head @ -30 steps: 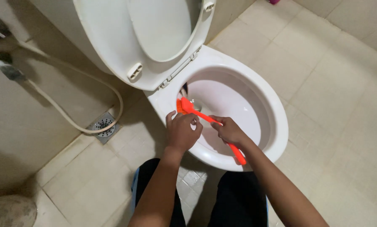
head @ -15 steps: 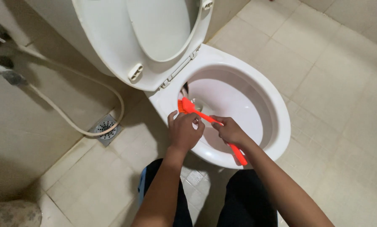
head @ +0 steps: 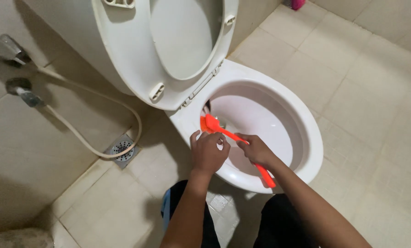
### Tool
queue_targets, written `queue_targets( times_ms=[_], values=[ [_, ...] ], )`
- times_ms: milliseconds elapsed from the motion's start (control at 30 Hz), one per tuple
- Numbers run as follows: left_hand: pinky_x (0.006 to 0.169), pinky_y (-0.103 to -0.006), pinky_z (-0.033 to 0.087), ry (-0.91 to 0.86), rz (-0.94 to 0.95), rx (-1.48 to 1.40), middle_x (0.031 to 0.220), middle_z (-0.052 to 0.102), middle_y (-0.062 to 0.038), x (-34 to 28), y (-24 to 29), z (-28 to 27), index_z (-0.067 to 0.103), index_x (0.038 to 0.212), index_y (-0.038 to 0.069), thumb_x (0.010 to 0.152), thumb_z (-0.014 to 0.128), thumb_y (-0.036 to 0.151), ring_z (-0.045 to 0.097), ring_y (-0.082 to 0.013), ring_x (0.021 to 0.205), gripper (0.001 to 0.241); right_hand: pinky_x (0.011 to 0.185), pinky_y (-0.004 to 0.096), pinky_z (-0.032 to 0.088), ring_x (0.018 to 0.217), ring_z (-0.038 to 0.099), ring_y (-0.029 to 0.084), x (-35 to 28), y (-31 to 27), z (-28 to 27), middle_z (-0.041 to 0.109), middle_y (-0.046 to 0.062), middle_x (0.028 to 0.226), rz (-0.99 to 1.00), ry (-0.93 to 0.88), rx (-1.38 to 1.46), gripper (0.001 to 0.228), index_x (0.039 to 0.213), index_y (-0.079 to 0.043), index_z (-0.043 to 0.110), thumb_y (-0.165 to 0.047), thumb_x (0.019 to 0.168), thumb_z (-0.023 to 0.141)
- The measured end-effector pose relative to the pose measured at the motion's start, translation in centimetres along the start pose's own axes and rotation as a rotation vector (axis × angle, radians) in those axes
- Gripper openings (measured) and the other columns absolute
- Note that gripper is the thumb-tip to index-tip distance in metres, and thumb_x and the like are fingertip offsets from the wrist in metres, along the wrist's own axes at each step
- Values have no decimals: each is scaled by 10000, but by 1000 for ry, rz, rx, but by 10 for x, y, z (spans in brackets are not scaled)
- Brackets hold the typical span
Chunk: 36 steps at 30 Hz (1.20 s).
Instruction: The person kneels on the tiled floor and uses a red toilet brush to scrub the inside of a white toilet bowl. They hold a small glass jar in the water with one hand while scrubbing the bowl's interior with the other hand.
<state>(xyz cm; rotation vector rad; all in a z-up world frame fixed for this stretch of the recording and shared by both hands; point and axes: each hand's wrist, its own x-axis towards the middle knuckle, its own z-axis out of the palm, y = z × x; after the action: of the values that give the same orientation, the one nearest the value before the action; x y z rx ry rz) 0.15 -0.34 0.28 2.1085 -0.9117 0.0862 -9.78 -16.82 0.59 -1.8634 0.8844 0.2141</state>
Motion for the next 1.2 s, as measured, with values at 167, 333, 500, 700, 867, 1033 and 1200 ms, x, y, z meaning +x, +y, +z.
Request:
queue_targets(
  times_ms=[167,333,500,700,867,1033,1200],
  values=[
    [1061,-477,356,6,17,-36,692,678,17,0,-1,0,727,820,135,853,677,216,661,-209,778,101,404,313,392,400,422,119,17,10,-7,499,5,571,32,-32,41,502,1502,-195,564,-274,1007,559],
    [1062,-480,353,-14,23,-32,703,683,24,0,1,-3,724,807,139,835,675,211,659,-204,772,92,401,313,406,395,425,118,10,-22,-1,498,1,569,-5,93,98,499,1502,-196,545,-284,1011,553],
    [1065,-471,354,-35,-4,-15,703,686,20,1,-1,-1,725,790,143,824,689,221,657,-208,772,92,399,323,377,404,405,122,8,-2,-9,463,1,562,16,6,40,514,1500,-197,566,-261,990,576],
    [1055,-474,361,23,20,-67,704,683,9,-2,3,-3,731,813,132,832,682,210,652,-216,766,93,389,322,394,391,411,122,1,-19,-3,471,-8,561,-4,30,35,511,1496,-195,565,-270,991,570],
    [1071,-467,369,-1,1,-37,695,679,5,-3,0,-1,727,784,130,835,679,199,653,-219,766,99,387,328,404,378,420,128,11,-21,4,474,2,556,-45,99,117,513,1508,-184,534,-276,1003,555],
    [1073,-474,367,-3,2,-33,694,686,9,-1,-2,2,722,784,127,839,688,217,656,-217,762,111,396,330,386,386,413,131,5,7,2,476,22,565,-4,3,92,505,1505,-169,554,-261,1009,564],
    [1064,-470,372,-12,-33,-37,692,683,-12,-5,0,-1,728,790,133,838,690,231,670,-218,779,116,406,320,405,407,443,124,-7,5,-5,514,6,586,5,-41,-41,491,1490,-198,579,-258,1002,568]
  ],
)
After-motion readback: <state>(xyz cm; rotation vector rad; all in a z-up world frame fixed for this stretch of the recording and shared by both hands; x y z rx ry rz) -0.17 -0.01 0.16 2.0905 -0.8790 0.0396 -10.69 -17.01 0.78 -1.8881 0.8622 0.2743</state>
